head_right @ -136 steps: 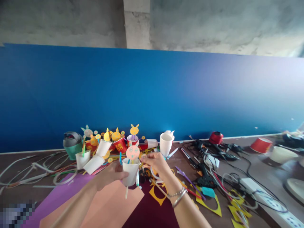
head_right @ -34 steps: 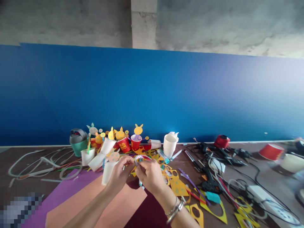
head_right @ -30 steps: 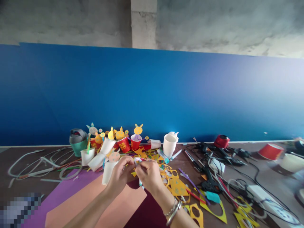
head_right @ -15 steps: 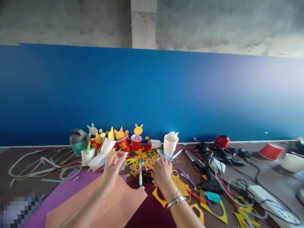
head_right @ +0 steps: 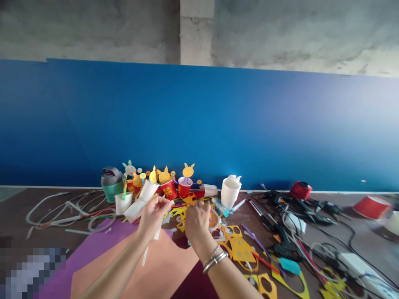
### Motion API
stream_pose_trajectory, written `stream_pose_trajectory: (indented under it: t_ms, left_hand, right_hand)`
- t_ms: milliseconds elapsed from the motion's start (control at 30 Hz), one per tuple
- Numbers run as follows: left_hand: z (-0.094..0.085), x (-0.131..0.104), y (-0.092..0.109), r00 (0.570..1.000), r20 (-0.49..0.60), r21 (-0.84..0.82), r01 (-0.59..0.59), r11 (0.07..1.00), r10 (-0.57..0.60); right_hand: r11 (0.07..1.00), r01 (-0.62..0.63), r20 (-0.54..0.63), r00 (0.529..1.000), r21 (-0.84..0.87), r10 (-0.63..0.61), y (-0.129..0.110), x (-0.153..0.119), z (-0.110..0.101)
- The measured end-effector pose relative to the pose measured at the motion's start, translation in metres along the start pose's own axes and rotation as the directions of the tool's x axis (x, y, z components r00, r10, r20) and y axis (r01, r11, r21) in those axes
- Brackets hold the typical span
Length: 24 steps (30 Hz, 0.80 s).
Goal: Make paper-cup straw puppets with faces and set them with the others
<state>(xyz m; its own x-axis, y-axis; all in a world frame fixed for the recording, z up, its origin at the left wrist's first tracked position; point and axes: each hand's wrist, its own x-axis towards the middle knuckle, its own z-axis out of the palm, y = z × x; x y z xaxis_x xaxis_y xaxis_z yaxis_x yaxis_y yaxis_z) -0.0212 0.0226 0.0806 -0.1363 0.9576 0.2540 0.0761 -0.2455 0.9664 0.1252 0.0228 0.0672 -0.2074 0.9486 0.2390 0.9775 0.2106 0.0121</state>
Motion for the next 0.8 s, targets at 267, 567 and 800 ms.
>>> stream_pose_trajectory:
  t_ms: [267,567,800]
  left_hand:
    - [-0.002,0.001,0.002,1.000,0.001,0.067,-0.019,0.998,0.019]
    - [0.001,0.001,-0.001,0.996,0.033,-0.103,0.081,0.991,-0.078]
    - [-0.001,0.004,-0.006,0.984,0.092,-0.090,0.158,0.983,-0.150]
  right_hand:
    - [0.937,0.349,-0.010,0.937,0.012,-0.349,-0.021,0.015,0.030]
    - [0.933,0.318,-0.042,0.948,0.168,-0.316,-0.016,0.017,0.042]
    - [0.831,0.028,-0.040,0.999,0.555,-0.007,0.011,0.017,0.026]
